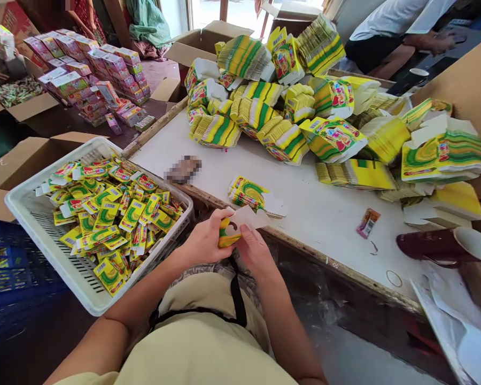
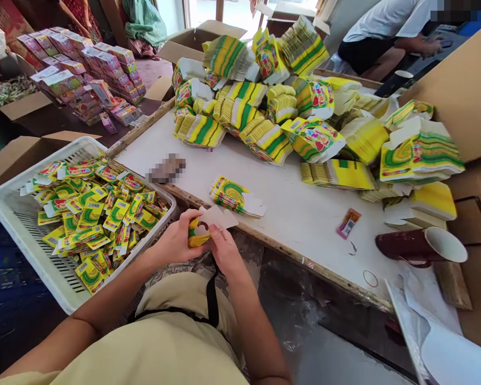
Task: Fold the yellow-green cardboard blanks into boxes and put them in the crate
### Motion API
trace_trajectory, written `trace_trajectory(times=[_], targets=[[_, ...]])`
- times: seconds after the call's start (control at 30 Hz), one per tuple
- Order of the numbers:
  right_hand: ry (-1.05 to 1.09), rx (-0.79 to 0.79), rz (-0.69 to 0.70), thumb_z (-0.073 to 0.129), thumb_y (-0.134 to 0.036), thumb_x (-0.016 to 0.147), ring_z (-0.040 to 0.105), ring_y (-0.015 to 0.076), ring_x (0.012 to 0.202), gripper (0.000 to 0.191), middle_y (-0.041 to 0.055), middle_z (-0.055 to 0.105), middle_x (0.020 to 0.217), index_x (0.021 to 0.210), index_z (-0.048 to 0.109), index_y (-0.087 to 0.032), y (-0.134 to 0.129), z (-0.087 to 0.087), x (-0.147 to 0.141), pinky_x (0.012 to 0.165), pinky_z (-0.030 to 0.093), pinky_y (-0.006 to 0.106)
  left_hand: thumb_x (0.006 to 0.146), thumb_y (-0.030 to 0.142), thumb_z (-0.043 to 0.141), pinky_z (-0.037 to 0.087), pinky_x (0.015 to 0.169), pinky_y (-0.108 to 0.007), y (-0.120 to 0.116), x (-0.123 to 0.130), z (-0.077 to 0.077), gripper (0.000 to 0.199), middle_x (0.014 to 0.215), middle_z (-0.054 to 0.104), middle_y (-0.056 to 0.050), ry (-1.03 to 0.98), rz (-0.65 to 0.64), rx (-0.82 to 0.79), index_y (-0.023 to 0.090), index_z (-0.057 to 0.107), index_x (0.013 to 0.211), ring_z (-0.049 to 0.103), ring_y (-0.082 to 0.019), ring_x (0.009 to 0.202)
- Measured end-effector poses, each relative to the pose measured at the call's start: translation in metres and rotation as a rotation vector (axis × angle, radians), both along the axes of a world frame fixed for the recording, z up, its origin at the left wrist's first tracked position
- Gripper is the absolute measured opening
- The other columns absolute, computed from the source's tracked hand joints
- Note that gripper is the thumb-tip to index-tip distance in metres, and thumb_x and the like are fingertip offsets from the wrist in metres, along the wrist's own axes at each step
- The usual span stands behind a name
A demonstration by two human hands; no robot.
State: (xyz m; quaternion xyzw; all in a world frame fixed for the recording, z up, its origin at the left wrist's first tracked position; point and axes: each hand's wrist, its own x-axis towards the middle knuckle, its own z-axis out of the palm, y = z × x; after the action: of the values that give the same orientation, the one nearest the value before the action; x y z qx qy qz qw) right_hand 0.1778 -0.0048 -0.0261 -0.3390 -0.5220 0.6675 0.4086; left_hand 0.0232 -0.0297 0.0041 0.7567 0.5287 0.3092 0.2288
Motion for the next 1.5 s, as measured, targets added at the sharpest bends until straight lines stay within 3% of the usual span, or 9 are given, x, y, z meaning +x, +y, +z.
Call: trace_trajectory(times=[0.17, 0.37, 0.53, 0.67, 0.8, 1.0, 1.1, 1.4, 1.5], targets=[[0.018, -0.023, 0.203, 0.034, -0.066, 0.094, 0.067, 0.0237, 0.108, 0.066, 0.0093, 0.071, 0.118, 0.138, 0.053, -0.022, 0.004, 0.000, 0.005, 0.094, 0.055, 0.041, 0.067, 0.018, 0.062, 0.049, 0.075, -0.031, 0.001, -0.003, -0.001, 0.050, 0.111, 0.054, -0.006, 0.023, -0.089, -0.001, 0.024, 0.042, 0.112, 0.061, -0.020, 0.090], [-0.124, 0.064, 0.114, 0.040, -0.069, 0.091, 0.051, 0.0237, 0.134, 0.069, 0.0088, 0.060, 0.138, 0.144, 0.047, -0.025, 0.000, -0.019, 0.002, 0.111, 0.042, 0.044, 0.063, 0.016, 0.061, 0.050, 0.076, -0.034, 0.002, -0.002, 0.000, 0.046, 0.104, 0.058, -0.005, 0.084, -0.103, -0.143, 0.023, 0.042, 0.104, 0.062, -0.023, 0.089], [-0.272, 0.276, 0.059, 0.056, -0.058, 0.089, 0.041, 0.0255, 0.141, 0.077, 0.0091, 0.043, 0.153, 0.154, 0.029, -0.026, -0.012, -0.010, 0.005, 0.116, 0.036, 0.045, 0.065, 0.019, 0.061, 0.050, 0.068, -0.034, 0.003, 0.001, -0.012, 0.060, 0.103, 0.057, -0.008, 0.003, -0.102, -0.184, 0.019, 0.033, 0.118, 0.062, -0.023, 0.082], [-0.345, 0.424, -0.119, 0.051, -0.036, 0.096, 0.050, 0.0251, 0.135, 0.047, 0.0079, 0.053, 0.146, 0.142, 0.051, -0.027, -0.014, -0.011, 0.005, 0.115, 0.038, 0.045, 0.068, 0.021, 0.060, 0.052, 0.076, -0.039, 0.003, 0.004, -0.017, 0.063, 0.116, 0.052, -0.014, 0.050, 0.064, -0.073, 0.017, 0.031, 0.124, 0.061, -0.025, 0.092], [-0.329, 0.410, -0.280, 0.049, -0.035, 0.097, 0.056, 0.0250, 0.128, 0.045, 0.0082, 0.058, 0.140, 0.140, 0.053, -0.026, -0.007, -0.019, 0.006, 0.109, 0.045, 0.045, 0.068, 0.022, 0.065, 0.049, 0.088, -0.047, 0.004, -0.002, -0.007, 0.057, 0.116, 0.057, -0.014, 0.215, 0.160, -0.048, 0.016, 0.042, 0.120, 0.057, -0.031, 0.106], [-0.422, 0.682, -0.156, 0.052, -0.034, 0.097, 0.067, 0.0223, 0.109, 0.025, 0.0085, 0.064, 0.126, 0.108, 0.073, -0.028, 0.001, -0.018, 0.015, 0.089, 0.057, 0.035, 0.074, 0.028, 0.066, 0.051, 0.088, -0.043, 0.006, -0.012, 0.005, 0.047, 0.112, 0.065, -0.011, 0.221, 0.113, -0.058, 0.016, 0.050, 0.117, 0.062, -0.029, 0.102], [-0.468, 0.729, -0.114, 0.056, -0.034, 0.095, 0.067, 0.0235, 0.106, 0.028, 0.0091, 0.065, 0.119, 0.119, 0.067, -0.029, 0.003, -0.014, 0.019, 0.086, 0.057, 0.036, 0.073, 0.030, 0.069, 0.051, 0.089, -0.042, 0.008, -0.012, 0.010, 0.050, 0.114, 0.066, -0.011, 0.217, 0.087, -0.068, 0.016, 0.051, 0.118, 0.063, -0.029, 0.103], [-0.483, 0.799, -0.101, 0.053, -0.026, 0.096, 0.042, 0.0256, 0.141, 0.047, 0.0053, 0.036, 0.158, 0.142, 0.048, -0.035, -0.002, -0.005, 0.014, 0.109, 0.046, 0.041, 0.075, 0.031, 0.066, 0.049, 0.091, -0.042, 0.007, -0.015, 0.017, 0.048, 0.113, 0.066, -0.011, 0.256, 0.040, -0.059, 0.017, 0.052, 0.118, 0.063, -0.029, 0.105], [-0.474, 0.748, -0.116, 0.060, -0.031, 0.093, 0.036, 0.0269, 0.144, 0.070, 0.0082, 0.032, 0.160, 0.154, 0.026, -0.033, -0.003, -0.006, 0.016, 0.114, 0.041, 0.045, 0.074, 0.033, 0.068, 0.049, 0.090, -0.042, 0.007, -0.014, 0.019, 0.052, 0.112, 0.066, -0.011, 0.254, 0.029, -0.061, 0.016, 0.052, 0.121, 0.063, -0.029, 0.104]])
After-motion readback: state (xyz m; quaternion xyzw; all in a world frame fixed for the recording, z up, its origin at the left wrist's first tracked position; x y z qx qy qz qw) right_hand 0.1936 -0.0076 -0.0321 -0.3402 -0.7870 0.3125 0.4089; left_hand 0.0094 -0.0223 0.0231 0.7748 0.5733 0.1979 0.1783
